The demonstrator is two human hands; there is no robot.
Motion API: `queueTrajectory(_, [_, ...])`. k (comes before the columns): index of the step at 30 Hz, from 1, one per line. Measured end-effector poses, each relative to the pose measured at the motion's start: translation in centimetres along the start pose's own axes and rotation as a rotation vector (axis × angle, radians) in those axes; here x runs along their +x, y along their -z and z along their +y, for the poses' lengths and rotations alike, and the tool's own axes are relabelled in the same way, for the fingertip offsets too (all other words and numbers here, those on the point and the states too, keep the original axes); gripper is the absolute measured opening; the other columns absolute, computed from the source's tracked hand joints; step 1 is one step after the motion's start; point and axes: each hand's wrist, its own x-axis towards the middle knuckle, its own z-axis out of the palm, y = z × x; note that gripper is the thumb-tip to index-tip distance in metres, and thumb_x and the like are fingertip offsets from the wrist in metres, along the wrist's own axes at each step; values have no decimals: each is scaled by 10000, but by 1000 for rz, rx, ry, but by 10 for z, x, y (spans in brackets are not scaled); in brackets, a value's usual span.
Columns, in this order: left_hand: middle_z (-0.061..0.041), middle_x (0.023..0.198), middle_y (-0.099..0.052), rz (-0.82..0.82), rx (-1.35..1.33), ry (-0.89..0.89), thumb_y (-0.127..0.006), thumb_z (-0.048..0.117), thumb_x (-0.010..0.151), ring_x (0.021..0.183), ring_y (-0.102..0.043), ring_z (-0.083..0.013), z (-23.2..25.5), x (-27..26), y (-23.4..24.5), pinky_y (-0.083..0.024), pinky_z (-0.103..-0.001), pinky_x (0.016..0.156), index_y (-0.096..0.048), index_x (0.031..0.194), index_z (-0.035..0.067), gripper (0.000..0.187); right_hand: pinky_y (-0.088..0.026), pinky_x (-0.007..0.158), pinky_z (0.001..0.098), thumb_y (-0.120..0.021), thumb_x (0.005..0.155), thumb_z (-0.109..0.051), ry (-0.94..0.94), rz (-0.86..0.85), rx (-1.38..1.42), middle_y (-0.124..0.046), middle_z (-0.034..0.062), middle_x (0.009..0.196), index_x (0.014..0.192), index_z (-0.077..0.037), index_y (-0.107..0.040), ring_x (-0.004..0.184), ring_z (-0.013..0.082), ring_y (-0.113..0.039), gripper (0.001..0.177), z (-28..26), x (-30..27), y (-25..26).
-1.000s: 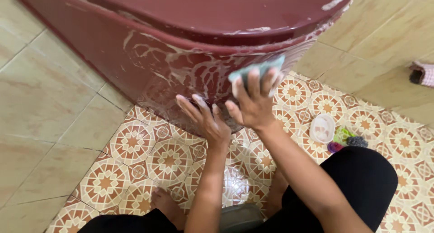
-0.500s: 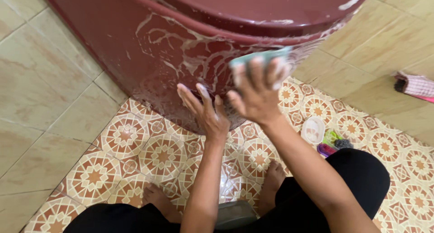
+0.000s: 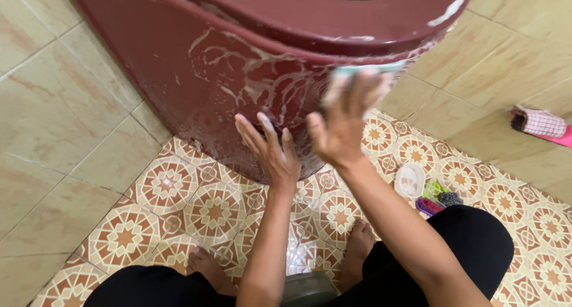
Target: The person scrubs the exterior side of a maroon bathtub using a soapy sponge. They are sitting on the floor and work their way around the curved surface, applying soap and scrubbing in circular motions.
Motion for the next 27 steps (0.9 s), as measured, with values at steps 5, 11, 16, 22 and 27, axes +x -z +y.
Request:
queueTrajectory(5, [-238, 1729, 62, 35, -30, 6, -184, 608, 1092, 1618, -20, -445, 13, 9, 0, -82, -615, 1318, -55, 1670, 193, 724, 159, 1289, 501, -341, 1094, -454, 54, -272, 62, 100, 98, 1735, 1672, -43, -183, 1594, 272, 179, 727, -40, 10, 28])
queueTrajectory(11, [-214, 1745, -82, 114, -218, 59, -283, 476, 1152, 1646, -96, -392, 46, 18, 21, -117, -567, 1349, -191, 1652, 116, 623, -170, 1350, 527, -503, 1023, -76, 29, -274, 305, -270, 220, 1679, 1554, 64, -387, 1608, 389, -192, 561, -37, 20, 73])
queueTrajectory(16, [-70, 1758, -141, 167, -181, -398, -324, 308, 1146, 1667, -134, -276, 73, 23, 22, -121, -518, 1368, -226, 1628, 154, 516, -272, 1290, 527, -523, 932, 4, 114, -165, 524, -455, 292, 1534, 1451, 98, -483, 1504, 429, -372, 528, -19, 34, 87])
queueTrajectory(22, [-138, 1749, -1, -32, 208, -495, -423, 271, 1190, 1638, 65, -284, 83, 49, -13, 48, -519, 1316, -164, 1673, 97, 575, -458, 1244, 422, -421, 992, 166, -71, 264, 781, -632, 161, 1455, 1369, -24, -625, 1374, 287, -592, 468, 17, 31, 80])
queueTrajectory(27, [-127, 1711, 149, 22, 288, -541, -376, 350, 1190, 1605, 166, -255, 89, 55, -32, 100, -511, 1330, -89, 1655, 104, 600, -102, 1317, 443, -413, 1082, -59, -65, 307, 386, -263, 49, 1698, 1602, -197, -384, 1572, 197, -197, 539, 76, 38, 46])
